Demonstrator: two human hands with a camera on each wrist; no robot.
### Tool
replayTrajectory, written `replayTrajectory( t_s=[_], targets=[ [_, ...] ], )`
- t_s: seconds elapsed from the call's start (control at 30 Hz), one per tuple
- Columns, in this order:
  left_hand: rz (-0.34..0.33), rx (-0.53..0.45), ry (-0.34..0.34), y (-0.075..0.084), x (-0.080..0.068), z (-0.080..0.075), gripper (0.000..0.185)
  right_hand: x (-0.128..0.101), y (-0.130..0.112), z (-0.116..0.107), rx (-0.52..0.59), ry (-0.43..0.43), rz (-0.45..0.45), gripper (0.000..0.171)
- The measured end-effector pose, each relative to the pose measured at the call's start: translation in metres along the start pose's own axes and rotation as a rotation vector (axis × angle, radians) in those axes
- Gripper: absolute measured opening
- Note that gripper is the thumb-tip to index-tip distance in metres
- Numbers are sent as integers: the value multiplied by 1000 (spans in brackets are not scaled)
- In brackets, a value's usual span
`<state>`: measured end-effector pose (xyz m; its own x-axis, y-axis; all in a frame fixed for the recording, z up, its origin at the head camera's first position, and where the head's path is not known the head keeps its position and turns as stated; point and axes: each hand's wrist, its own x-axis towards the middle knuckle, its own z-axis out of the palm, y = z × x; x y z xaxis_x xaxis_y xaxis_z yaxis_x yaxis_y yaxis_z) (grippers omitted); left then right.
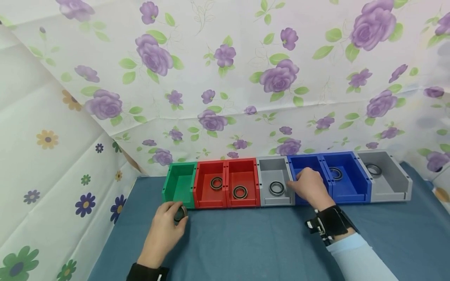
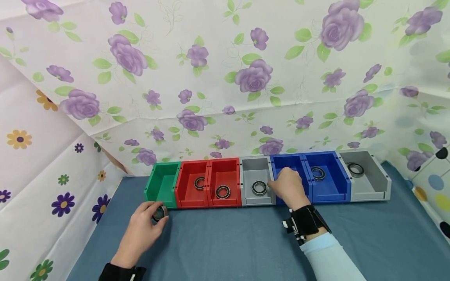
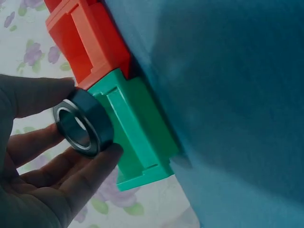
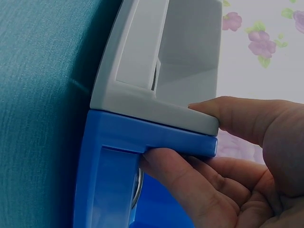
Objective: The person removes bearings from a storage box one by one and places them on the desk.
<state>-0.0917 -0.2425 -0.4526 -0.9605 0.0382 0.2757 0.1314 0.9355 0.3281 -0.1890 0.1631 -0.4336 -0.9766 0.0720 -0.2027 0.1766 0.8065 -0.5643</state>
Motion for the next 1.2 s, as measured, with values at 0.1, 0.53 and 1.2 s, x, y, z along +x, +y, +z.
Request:
replayTrajectory(
  t_s=[0.1,0.53,1.2],
  targets=[
    [-4,14,-31,-2,0,4,46,0,0,0,1,-2,4,49],
    [-82,45,-150,-9,2,17,43,1,2,1,3,2,-1,49],
    [-145,61,-245,-6,7,20,42,-2,1,-3,19,4,-29,48]
  ],
)
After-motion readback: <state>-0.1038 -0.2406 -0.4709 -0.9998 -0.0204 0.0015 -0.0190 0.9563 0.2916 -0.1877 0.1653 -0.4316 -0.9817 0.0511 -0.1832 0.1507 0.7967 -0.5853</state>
